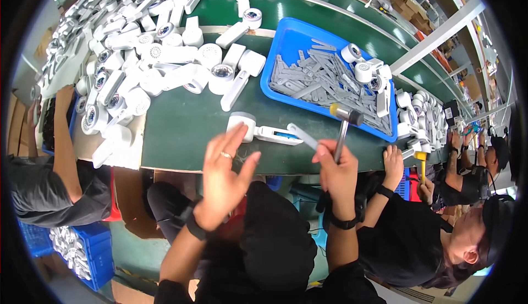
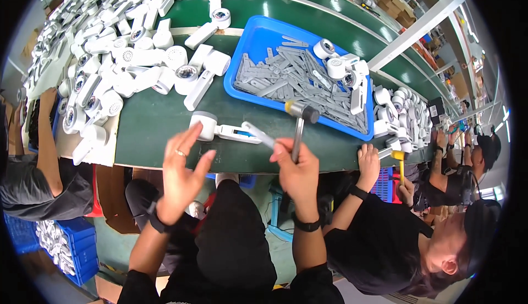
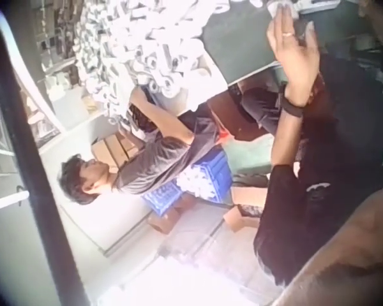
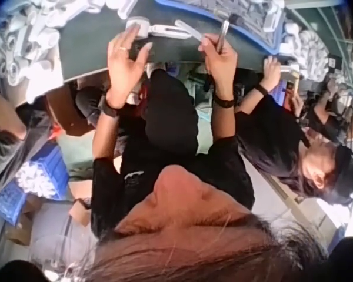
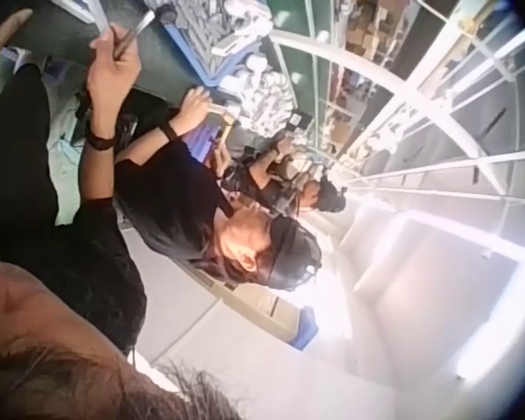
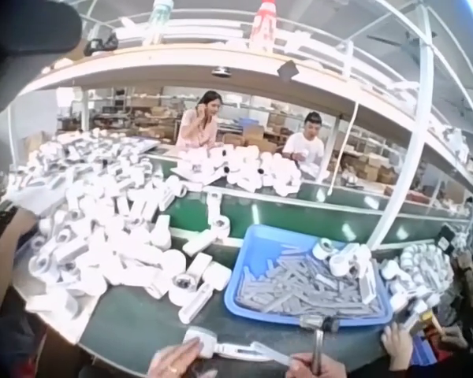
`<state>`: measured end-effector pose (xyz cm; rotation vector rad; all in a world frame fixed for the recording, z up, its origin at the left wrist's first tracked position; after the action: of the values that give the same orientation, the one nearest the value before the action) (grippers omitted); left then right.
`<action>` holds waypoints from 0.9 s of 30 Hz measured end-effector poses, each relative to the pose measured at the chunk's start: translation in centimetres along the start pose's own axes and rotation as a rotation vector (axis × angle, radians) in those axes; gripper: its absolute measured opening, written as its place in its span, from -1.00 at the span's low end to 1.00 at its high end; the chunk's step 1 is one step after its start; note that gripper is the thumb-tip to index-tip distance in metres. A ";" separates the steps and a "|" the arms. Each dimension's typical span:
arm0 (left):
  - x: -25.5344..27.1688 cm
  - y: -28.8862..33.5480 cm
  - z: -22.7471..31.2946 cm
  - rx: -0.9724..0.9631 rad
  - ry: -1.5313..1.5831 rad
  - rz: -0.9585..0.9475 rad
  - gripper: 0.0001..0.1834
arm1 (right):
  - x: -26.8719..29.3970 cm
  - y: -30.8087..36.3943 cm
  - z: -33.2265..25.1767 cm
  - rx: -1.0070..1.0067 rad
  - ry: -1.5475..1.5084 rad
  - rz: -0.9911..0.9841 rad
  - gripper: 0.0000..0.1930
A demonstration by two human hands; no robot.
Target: The person assembles a handheld fan by fitting a gray plastic strip into a white fan body and tapping it into place with a small hammer. They then set the unit aside and repeat the process with another fan body.
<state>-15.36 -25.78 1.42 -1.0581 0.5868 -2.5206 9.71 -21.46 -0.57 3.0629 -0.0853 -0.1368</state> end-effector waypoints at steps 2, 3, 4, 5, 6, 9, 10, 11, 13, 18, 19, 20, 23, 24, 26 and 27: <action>-0.5 -1.9 -0.1 -0.204 -0.154 0.003 -0.39 | 0.1 -1.5 0.3 -0.043 0.009 -0.034 -0.76; -1.0 -3.0 -0.3 -0.202 -0.153 0.001 -0.39 | -0.4 -2.3 1.0 -0.061 0.052 -0.115 -0.76; -2.0 -3.9 0.0 -0.252 -0.160 -0.051 -0.41 | -1.0 -2.9 1.6 -0.079 0.097 -0.194 -0.75; -2.0 -4.4 0.4 -0.306 -0.180 -0.092 -0.42 | -2.0 -3.2 1.3 -0.083 0.169 -0.206 -0.79; -2.0 -4.8 0.0 -0.309 -0.189 -0.083 -0.42 | -2.6 -3.5 1.1 -0.075 0.165 -0.214 -0.79; -3.5 -4.7 -1.2 -0.346 -0.111 -0.166 -0.50 | -3.4 -4.3 1.7 -0.033 0.289 -0.286 -0.81; -3.6 -4.8 -1.4 -0.344 -0.110 -0.170 -0.50 | -3.3 -4.6 1.4 -0.038 0.289 -0.285 -0.81; -3.5 -4.8 -1.4 -0.371 -0.103 -0.140 -0.52 | -3.6 -4.7 0.9 -0.060 0.343 -0.301 -0.80; -3.5 -4.6 -1.5 -0.394 -0.097 -0.114 -0.54 | -3.5 -5.0 1.2 -0.088 0.396 -0.319 -0.79; -3.4 -4.7 -1.2 -0.468 -0.123 -0.125 -0.60 | -4.2 -5.6 0.3 -0.089 0.438 -0.407 -0.80; -3.4 -4.8 -1.2 -0.466 -0.124 -0.127 -0.60 | -4.0 -5.8 0.5 -0.092 0.438 -0.408 -0.80; -3.4 -4.8 -1.2 -0.455 -0.109 -0.130 -0.60 | -3.9 -5.9 0.7 -0.065 0.431 -0.422 -0.80; -3.6 -5.0 -1.5 -0.452 -0.098 -0.133 -0.59 | -4.2 -5.7 0.2 -0.073 0.429 -0.407 -0.80; -3.7 -4.9 -1.5 -0.463 -0.102 -0.131 -0.59 | -4.1 -5.6 0.1 -0.105 0.433 -0.377 -0.81; -3.6 -4.9 -1.3 -0.505 -0.139 -0.140 -0.60 | -3.9 -6.0 0.6 -0.073 0.481 -0.407 -0.81; -3.6 -5.0 -1.0 -0.551 -0.177 -0.143 -0.60 | -3.9 -6.1 0.7 -0.036 0.529 -0.436 -0.81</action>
<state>-14.45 -19.67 1.17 -1.5369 1.2338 -2.3984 6.12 -15.23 -1.35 2.9128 0.6019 0.6340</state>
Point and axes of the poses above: each hand's wrist, its own y-axis away from the middle knuckle, its own x-axis out of the back of the hand, z = x × y, the point moved 7 cm from there along -y, towards the middle knuckle, and after that the axes turned 9 degrees about -y, right-handed, at the moved point
